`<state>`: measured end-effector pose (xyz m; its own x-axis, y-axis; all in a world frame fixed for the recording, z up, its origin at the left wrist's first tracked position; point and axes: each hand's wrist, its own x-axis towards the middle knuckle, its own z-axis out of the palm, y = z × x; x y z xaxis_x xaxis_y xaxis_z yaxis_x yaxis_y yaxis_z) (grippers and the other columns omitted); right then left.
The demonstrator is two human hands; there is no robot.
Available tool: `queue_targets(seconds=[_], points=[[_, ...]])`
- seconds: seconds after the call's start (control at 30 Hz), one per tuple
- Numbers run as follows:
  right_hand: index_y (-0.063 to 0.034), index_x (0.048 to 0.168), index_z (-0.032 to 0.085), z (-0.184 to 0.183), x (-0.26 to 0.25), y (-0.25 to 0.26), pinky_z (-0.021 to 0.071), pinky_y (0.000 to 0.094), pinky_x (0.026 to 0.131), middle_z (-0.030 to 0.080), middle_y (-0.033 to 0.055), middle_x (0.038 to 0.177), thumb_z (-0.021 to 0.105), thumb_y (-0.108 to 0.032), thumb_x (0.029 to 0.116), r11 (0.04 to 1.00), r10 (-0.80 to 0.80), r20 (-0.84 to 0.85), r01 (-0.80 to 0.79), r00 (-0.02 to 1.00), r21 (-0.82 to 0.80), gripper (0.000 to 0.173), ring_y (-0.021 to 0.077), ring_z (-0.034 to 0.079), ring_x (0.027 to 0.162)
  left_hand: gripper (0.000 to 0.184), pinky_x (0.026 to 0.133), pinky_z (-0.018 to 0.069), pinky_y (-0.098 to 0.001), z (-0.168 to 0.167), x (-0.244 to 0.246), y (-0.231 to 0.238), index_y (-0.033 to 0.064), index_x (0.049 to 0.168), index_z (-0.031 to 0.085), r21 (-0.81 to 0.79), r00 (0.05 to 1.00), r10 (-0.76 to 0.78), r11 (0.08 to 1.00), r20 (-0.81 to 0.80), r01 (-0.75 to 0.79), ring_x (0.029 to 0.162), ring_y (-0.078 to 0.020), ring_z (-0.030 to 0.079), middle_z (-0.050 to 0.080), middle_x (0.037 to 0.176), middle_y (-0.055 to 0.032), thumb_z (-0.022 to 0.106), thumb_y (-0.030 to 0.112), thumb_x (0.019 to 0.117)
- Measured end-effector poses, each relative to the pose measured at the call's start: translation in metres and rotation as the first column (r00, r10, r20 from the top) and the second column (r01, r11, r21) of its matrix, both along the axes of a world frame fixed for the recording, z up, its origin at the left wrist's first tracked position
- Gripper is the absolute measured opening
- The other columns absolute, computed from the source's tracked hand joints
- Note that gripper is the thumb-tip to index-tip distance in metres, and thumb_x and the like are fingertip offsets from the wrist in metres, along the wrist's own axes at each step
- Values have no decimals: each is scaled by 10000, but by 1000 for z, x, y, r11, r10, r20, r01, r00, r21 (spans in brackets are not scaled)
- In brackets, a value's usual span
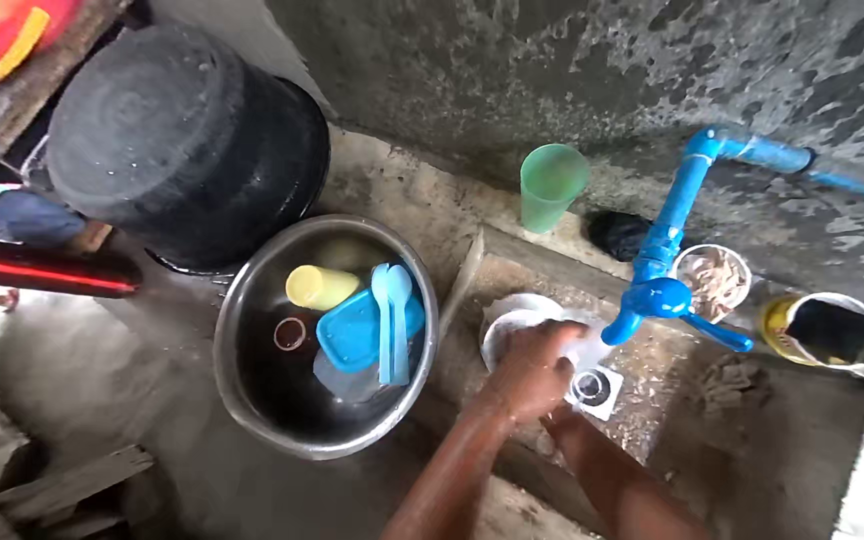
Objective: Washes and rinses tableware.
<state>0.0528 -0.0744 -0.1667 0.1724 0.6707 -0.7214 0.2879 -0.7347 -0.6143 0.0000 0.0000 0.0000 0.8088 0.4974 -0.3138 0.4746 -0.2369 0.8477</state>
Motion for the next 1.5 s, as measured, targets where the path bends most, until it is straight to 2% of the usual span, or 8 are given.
queue_targets(seconds=[0.2,0.37,0.6,0.77,0.93,1.1,1.27,1.5], points=[[21,1560,360,27,22,14,304,575,1199,393,284,1574,465,-264,1073,955,293,335,-287,896,-68,573,430,380,1469,370,907,541,-317,47,-85,69,75,1377,556,96,813,546,815,202,-571,1083,-104,629,623,1309,-70,532,143,1014],[-56,1603,298,21,14,10,308,591,1196,266,243,1648,633,-476,979,880,461,203,-474,864,15,823,414,305,1509,603,1048,352,-687,23,-106,123,77,1507,445,353,550,826,554,-122,-754,1362,-502,395,384,1523,-302,559,436,1036],[-20,1525,449,36,12,-37,305,583,1199,473,221,1545,397,-52,1058,791,596,351,-605,722,-97,470,421,421,1448,714,1243,180,-571,13,-76,43,72,1569,379,493,743,637,589,203,-640,1565,-381,105,105,1695,-210,592,421,983],[82,1194,686,63,35,-45,548,514,982,725,240,1117,584,-83,995,907,-202,245,87,948,411,278,337,708,1072,682,1244,259,-496,-58,-33,-51,-57,1528,389,117,826,527,824,201,-554,1522,-378,276,300,1609,-297,537,352,1003],[16,1174,577,116,39,-44,613,306,756,687,31,937,466,14,1011,470,-722,-454,851,523,234,198,86,689,826,595,1251,219,-442,-98,-1,-64,-12,1611,158,-562,585,802,430,-121,-707,1539,-273,234,184,1670,-224,212,335,1130],[11,1086,667,120,27,-64,568,254,748,685,11,891,567,-113,1015,686,-594,-219,630,774,364,175,44,654,810,405,1123,425,-363,-99,14,2,-22,1386,572,-562,742,669,598,-43,-571,1314,-191,544,580,1419,-170,408,220,1106],[69,1137,619,105,26,-34,607,286,791,713,70,926,562,-37,997,586,-666,-297,726,684,360,185,82,697,828,560,1253,222,-500,-101,14,-31,57,1512,485,-148,827,530,848,187,-510,1525,-360,264,322,1617,-246,524,314,1016],[61,1177,710,90,18,-62,618,393,803,759,169,975,571,-42,963,744,-228,225,20,947,668,276,233,748,838,426,1147,395,-348,-97,13,-8,-63,1388,548,-475,628,750,639,209,-605,1353,-195,511,562,1437,-190,346,162,1089]])
